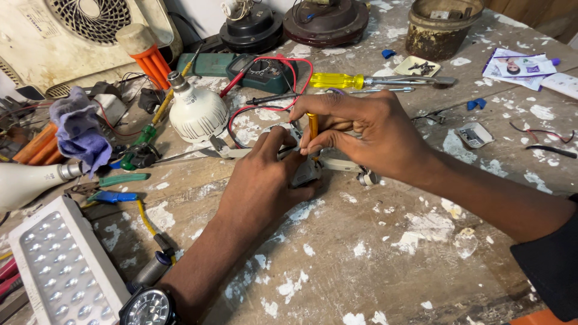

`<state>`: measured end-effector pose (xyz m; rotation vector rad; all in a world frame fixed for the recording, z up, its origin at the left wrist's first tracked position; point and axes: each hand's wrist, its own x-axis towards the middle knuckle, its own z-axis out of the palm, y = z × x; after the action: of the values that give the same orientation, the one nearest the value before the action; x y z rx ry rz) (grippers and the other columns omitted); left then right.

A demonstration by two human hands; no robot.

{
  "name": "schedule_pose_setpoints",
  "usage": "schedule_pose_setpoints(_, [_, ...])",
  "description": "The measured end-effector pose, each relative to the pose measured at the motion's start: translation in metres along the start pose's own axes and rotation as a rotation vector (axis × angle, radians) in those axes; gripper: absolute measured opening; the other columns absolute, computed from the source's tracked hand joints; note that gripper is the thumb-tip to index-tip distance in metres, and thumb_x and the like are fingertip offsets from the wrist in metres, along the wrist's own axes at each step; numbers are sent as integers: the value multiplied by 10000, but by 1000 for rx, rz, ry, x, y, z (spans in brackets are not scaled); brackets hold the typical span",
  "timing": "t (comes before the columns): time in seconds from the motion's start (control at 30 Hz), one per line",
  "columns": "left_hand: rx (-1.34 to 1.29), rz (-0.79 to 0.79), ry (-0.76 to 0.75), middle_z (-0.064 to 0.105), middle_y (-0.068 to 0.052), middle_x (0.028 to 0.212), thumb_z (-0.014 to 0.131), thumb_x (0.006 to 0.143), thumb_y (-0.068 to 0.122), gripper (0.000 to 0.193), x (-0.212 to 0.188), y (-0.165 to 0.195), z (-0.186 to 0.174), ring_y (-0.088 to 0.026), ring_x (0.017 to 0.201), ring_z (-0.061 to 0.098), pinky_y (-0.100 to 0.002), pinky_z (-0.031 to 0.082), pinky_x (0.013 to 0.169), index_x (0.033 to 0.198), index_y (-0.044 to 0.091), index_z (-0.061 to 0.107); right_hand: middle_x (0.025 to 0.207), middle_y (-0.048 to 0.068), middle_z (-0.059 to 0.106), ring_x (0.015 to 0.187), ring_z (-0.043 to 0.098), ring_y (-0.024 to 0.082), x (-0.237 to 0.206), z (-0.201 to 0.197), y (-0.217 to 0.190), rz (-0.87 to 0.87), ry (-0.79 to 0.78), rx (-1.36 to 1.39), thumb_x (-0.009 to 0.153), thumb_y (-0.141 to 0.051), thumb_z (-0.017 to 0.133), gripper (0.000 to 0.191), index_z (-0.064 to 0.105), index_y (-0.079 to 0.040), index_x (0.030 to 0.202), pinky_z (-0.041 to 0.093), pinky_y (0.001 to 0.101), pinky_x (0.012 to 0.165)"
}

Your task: The person repairs a small white drone on a cluttered workbench, using a screwdriver to work on the drone body and removing its propellers by hand. They then connect an LED light panel to a power strip and touch multimeter probes to the panel to test it.

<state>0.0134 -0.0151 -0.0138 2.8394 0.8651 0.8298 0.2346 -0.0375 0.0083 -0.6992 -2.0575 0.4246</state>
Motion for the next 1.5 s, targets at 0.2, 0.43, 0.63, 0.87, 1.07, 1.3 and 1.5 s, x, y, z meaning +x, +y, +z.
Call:
schedule_pose_setpoints(0.2, [1,6,8,588,-168,1188,860,721,328,510,0,-2,1,-340,1093,642,-441,564,871,1114,28,733,1023,89,801,954,815,176,-2,3,-6,14,110,-275,903,139,667,569,601,-76,1425,666,271,878])
schedule_pose_setpoints(0.43, [19,36,45,596,-174,1161,868,730,336,512,0,-3,4,-351,1072,647,-447,567,843,1117,28,736,1008,119,795,893,805,195,-3,13,-13,-8,179,-439,889,-10,805,646,541,-54,1476,645,268,733])
schedule_pose_setpoints(0.63, [16,7,24,595,-172,1164,861,726,322,546,0,-2,1,-347,1042,658,-444,569,841,1169,32,730,985,142,774,858,789,223,-6,21,-20,40,190,-536,858,-95,860,719,508,-43,1482,625,322,674])
schedule_pose_setpoints(0.87, [13,-24,-16,577,-191,1175,869,695,314,505,1,0,-2,-355,1058,654,-451,565,836,1090,30,737,1174,138,744,1074,777,212,6,5,-1,-60,43,-194,934,125,646,603,482,-32,1492,617,305,930])
schedule_pose_setpoints(1.07, [-11,-35,-21,575,-197,1188,868,691,307,506,0,-1,-1,-359,1052,647,-457,560,843,1085,19,736,1053,113,780,1007,796,168,-2,4,3,69,33,6,931,183,600,490,623,-37,1368,664,264,931])
schedule_pose_setpoints(1.3, [-7,-24,2,596,-166,1158,865,698,295,478,1,-1,1,-342,1059,659,-437,573,834,1064,17,733,980,99,801,873,814,151,1,5,-4,16,117,-332,905,65,732,636,541,-69,1497,655,263,784])
schedule_pose_setpoints(1.5, [-6,3,42,600,-170,1137,857,719,308,521,0,-1,2,-345,1038,657,-443,573,808,1140,25,738,1019,132,784,838,791,205,-3,17,-17,18,204,-530,841,-129,881,713,547,-61,1468,633,300,678])
